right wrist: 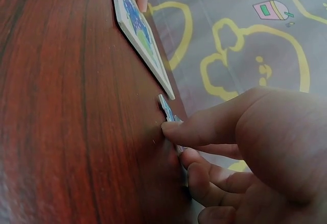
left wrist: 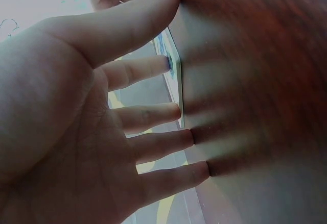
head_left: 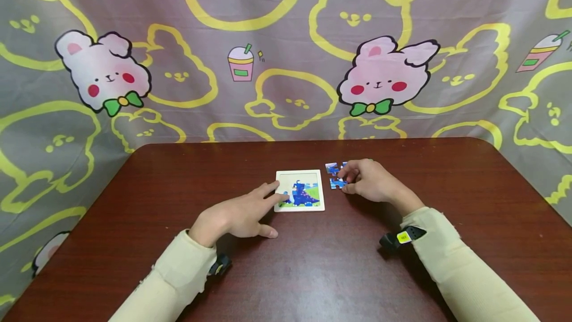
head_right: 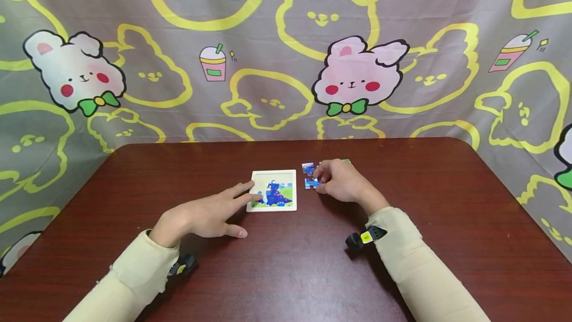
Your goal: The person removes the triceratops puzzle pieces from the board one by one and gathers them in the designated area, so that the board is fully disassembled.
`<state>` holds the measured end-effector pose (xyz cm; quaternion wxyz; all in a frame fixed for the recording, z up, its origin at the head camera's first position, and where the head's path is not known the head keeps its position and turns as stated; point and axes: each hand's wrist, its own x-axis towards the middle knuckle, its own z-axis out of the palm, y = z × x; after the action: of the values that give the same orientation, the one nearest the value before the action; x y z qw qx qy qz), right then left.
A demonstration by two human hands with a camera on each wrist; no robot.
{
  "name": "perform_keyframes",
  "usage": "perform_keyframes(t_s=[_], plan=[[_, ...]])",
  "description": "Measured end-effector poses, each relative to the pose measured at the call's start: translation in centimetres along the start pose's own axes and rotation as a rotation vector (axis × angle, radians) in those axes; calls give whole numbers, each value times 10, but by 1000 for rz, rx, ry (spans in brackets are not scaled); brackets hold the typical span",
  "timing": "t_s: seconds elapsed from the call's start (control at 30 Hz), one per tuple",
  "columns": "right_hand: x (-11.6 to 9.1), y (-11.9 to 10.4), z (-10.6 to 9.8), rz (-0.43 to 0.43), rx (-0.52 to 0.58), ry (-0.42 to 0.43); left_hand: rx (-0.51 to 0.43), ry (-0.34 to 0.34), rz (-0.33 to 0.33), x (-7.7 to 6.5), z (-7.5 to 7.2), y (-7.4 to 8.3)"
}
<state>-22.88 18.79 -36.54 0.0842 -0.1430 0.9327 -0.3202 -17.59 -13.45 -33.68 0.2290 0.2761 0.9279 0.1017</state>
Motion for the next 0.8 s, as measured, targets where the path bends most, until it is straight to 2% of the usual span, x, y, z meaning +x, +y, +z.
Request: perform_keyframes(t_s=[0.8], plan=[[-1,0,0,-7,-1,1,-9,-1,-10,0,0,1]])
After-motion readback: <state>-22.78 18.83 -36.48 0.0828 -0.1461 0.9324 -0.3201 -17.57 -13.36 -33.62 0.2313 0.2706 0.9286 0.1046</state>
